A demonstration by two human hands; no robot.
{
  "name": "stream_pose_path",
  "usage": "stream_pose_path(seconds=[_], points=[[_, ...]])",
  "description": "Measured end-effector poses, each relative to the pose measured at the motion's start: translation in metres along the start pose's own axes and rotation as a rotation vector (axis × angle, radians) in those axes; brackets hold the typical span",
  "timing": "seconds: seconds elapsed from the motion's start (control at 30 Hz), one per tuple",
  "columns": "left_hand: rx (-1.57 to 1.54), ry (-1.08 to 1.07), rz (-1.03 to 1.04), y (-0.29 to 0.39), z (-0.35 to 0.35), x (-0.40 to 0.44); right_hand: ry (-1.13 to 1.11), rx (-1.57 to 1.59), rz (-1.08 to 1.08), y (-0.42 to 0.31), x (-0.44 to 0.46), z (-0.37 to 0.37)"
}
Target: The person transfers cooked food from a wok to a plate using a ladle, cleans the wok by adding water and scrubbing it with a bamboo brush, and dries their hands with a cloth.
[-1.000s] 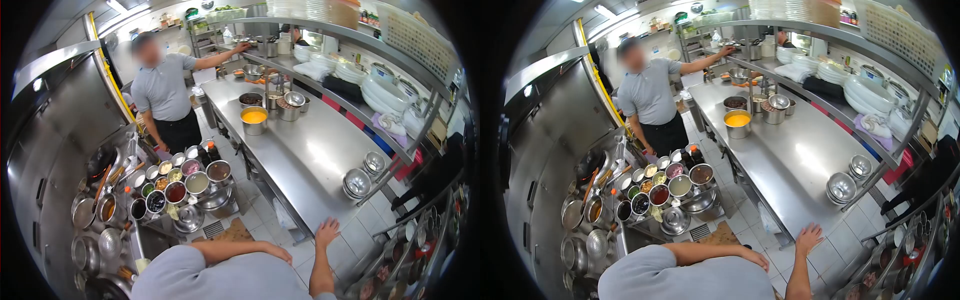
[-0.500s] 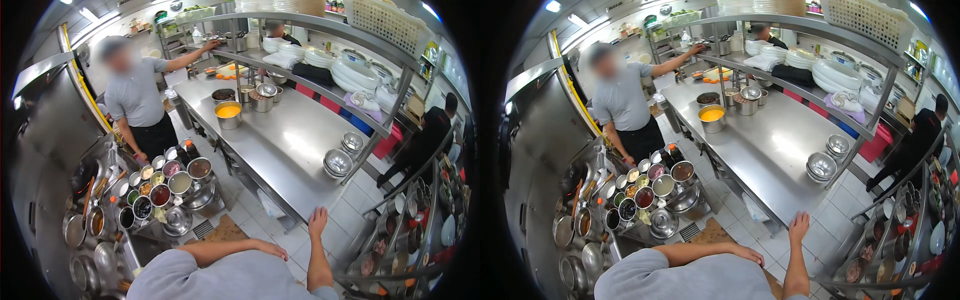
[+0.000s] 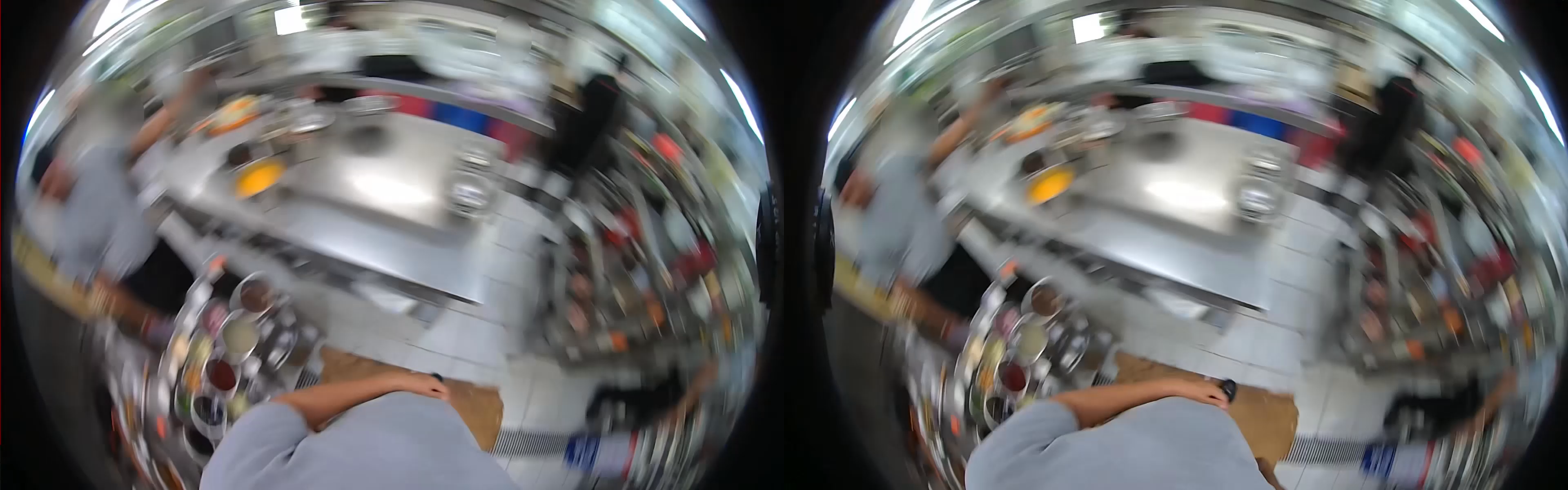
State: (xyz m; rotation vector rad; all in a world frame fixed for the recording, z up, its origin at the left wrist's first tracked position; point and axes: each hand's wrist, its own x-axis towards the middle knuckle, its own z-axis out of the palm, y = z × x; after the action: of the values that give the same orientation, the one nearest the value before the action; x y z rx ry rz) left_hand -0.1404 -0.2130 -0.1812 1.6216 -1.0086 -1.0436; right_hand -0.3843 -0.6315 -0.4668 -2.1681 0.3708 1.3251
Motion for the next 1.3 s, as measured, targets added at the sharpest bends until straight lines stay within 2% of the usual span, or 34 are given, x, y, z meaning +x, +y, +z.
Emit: stream_pose_path(seconds=[0.03, 0.07, 0.1, 0.13, 0.17, 0.2, 0.23, 0.4, 0.5, 0.6, 0.63, 0.7, 0.73, 0.8, 0.83, 0.9, 0.97, 1.03, 1.1, 1.17, 1.2, 1.27, 1.3], points=[[-0.074, -0.002, -0.018, 0.006, 0.011, 0.001, -0.016, -0.027, -0.039, 0.017, 0.003, 0.031], [-0.132, -0.037, -0.043, 0.015, 0.018, -0.003, -0.039, -0.198, -0.182, 0.038, 0.017, 0.063], [-0.118, -0.072, -0.001, 0.021, 0.027, -0.002, -0.133, -0.717, -0.591, 0.031, 0.027, 0.088], [-0.109, -0.096, 0.036, 0.031, 0.03, 0.002, 0.092, 0.097, -0.332, 0.043, 0.015, 0.12], [-0.064, -0.163, -0.053, 0.059, 0.031, 0.004, 0.116, 0.272, -0.057, 0.025, -0.002, 0.122], [-0.017, -0.182, -0.149, 0.08, 0.036, 0.005, 0.185, 0.468, 0.211, -0.036, -0.067, 0.102], [0.013, -0.267, -0.129, 0.085, 0.048, 0.012, 0.226, 0.526, 0.218, -0.043, -0.076, 0.098], [0.002, -0.29, -0.144, 0.102, 0.063, 0.011, 0.357, 0.632, 0.126, -0.083, -0.104, 0.059], [-0.005, -0.3, -0.192, 0.128, 0.074, 0.016, 0.192, 0.555, 0.162, -0.095, -0.115, 0.048], [-0.035, -0.274, -0.229, 0.124, 0.1, 0.024, 0.154, 0.282, 0.046, -0.05, -0.004, 0.086], [-0.032, -0.255, -0.236, 0.119, 0.108, 0.03, 0.15, 0.269, 0.03, -0.055, -0.009, 0.08], [-0.077, -0.369, -0.258, 0.109, 0.124, 0.042, 0.028, 0.264, -0.046, -0.076, -0.038, 0.068], [-0.088, -0.343, -0.267, 0.111, 0.135, 0.043, 0.013, 0.242, -0.058, -0.074, -0.042, 0.072], [-0.475, -0.432, -0.134, 0.123, 0.15, 0.051, 0.3, 0.242, -0.194, -0.066, -0.041, 0.082], [-0.484, -0.406, -0.138, 0.142, 0.155, 0.053, 0.283, 0.225, -0.207, -0.06, -0.044, 0.085], [-0.622, -0.425, -0.13, 0.183, 0.162, 0.054, 0.203, 0.447, -0.208, -0.037, -0.052, 0.091], [-0.539, -0.516, 0.04, 0.223, 0.166, 0.062, 0.062, 0.519, -0.312, 0.016, -0.012, 0.118], [-0.303, -0.539, 0.312, 0.284, 0.17, 0.066, 0.023, 0.556, -0.184, 0.025, -0.036, 0.112], [-0.272, -0.565, 0.483, 0.329, 0.183, 0.059, 0.045, 0.627, -0.076, 0.027, -0.058, 0.102], [-0.241, -0.583, 0.608, 0.352, 0.199, 0.051, 0.093, 0.683, -0.021, 0.03, -0.071, 0.091], [-0.226, -0.535, 0.605, 0.354, 0.208, 0.052, 0.119, 0.711, -0.003, 0.032, -0.077, 0.087], [-0.276, -0.702, 0.622, 0.352, 0.223, 0.056, 0.175, 0.741, 0.001, 0.031, -0.082, 0.079], [-0.267, -0.695, 0.631, 0.348, 0.221, 0.06, 0.2, 0.747, -0.007, 0.03, -0.083, 0.076]])
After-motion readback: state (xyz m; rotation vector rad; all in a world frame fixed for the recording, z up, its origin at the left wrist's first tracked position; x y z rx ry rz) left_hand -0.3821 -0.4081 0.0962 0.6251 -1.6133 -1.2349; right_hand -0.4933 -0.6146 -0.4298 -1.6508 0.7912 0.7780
